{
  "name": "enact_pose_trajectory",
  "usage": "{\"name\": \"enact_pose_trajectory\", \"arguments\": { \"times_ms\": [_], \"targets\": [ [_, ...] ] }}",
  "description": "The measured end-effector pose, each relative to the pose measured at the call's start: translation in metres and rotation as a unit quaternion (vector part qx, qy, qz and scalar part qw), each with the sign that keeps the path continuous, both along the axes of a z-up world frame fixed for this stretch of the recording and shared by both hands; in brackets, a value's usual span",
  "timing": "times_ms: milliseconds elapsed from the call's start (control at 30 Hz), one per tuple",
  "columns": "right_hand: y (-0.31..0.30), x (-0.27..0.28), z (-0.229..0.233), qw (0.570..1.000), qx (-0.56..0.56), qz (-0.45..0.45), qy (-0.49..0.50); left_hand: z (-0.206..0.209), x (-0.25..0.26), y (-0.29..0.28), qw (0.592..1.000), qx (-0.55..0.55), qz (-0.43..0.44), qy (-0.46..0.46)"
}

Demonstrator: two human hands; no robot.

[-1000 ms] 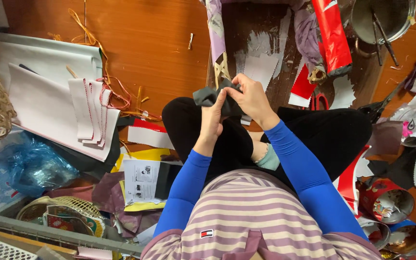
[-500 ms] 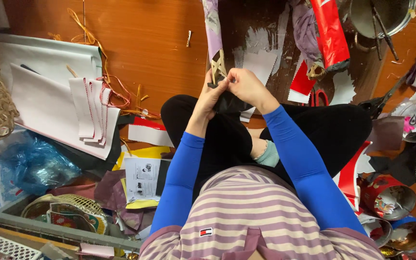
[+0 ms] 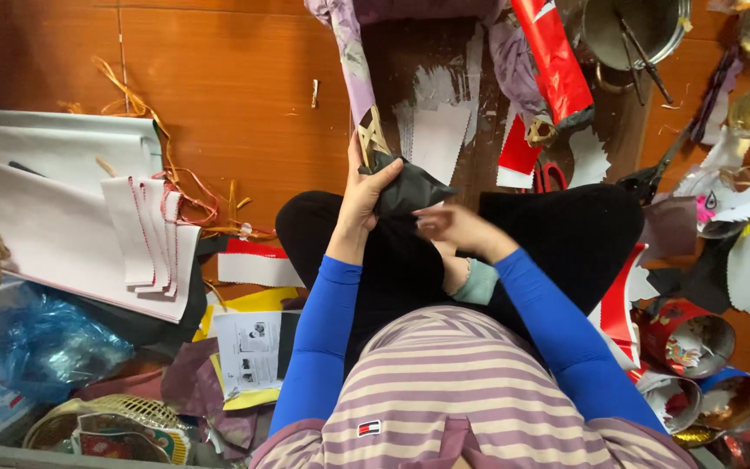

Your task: Decorating a handmade giraffe model using colored paper, tape, and scissors

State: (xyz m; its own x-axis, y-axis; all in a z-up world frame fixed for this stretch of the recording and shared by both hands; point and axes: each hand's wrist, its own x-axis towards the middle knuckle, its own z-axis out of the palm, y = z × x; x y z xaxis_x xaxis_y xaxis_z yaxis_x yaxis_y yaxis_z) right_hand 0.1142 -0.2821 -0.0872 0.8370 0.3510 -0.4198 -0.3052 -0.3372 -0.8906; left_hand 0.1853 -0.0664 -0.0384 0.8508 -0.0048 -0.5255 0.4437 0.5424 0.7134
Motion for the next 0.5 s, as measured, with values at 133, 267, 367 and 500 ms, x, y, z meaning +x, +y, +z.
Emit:
{"name": "enact_pose_trajectory", "arguments": {
  "times_ms": [133, 267, 367, 500],
  "targets": [
    [0.08, -0.008, 0.068, 0.961, 0.182, -0.13, 0.16, -0.01, -0.002, -0.005, 1.0, 0.015, 0.009, 0.01],
    [0.121, 0.026, 0.101, 0.829, 0.333, -0.425, 0.143, -0.001, -0.002, -0.01, 0.999, 0.042, 0.004, 0.007],
    [0.128, 0.035, 0.105, 0.883, 0.22, -0.411, 0.049, -0.002, -0.004, -0.007, 0.999, 0.05, 0.003, 0.008],
    [0.118, 0.048, 0.081, 0.907, 0.161, -0.378, -0.091, -0.043, -0.001, -0.003, 0.997, 0.078, -0.006, -0.011]
  ]
}}
